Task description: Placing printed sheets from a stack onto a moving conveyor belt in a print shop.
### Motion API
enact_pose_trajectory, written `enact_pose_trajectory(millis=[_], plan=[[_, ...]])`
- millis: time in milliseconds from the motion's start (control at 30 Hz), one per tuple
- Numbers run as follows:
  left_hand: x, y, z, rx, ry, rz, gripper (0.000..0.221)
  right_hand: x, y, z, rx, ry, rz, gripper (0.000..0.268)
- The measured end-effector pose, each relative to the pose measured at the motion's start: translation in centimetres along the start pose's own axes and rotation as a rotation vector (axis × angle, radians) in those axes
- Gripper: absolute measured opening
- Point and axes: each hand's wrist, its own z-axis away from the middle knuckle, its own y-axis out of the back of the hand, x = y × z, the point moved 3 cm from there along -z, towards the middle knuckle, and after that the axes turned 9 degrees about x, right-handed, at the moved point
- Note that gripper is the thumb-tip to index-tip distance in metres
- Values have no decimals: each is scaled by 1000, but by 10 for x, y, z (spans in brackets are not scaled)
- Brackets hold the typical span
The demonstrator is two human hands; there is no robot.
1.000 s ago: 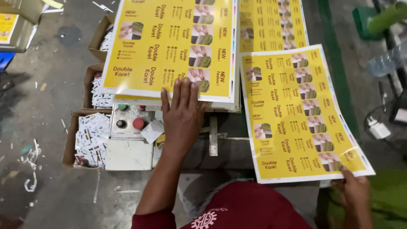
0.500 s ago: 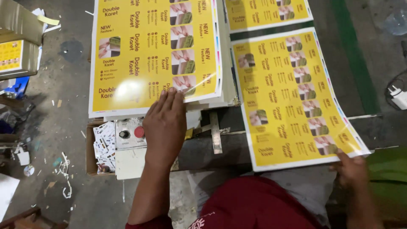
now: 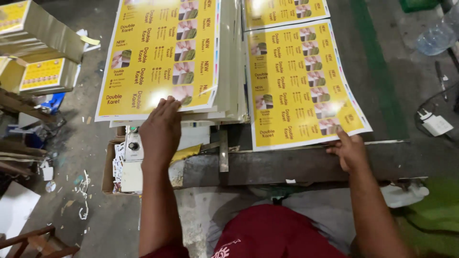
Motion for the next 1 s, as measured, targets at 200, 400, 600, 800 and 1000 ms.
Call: enact_pose_trajectory(millis=[200, 400, 600, 800, 1000], plan=[[11, 8, 5, 125, -35, -28, 20, 4, 25, 34, -161, -43, -113, 60], [93, -9, 29, 327, -282, 16, 19, 9, 1, 92, -232, -119, 1, 49], [210, 3, 16, 165, -254, 184, 29, -19, -41, 115, -464, -162, -55, 43], [242, -20, 31, 87, -205, 246, 30, -96, -74, 137, -725, -6, -3, 60], [260, -17, 57, 16, -241, 379, 30, -83, -73, 133, -528, -44, 124, 31]])
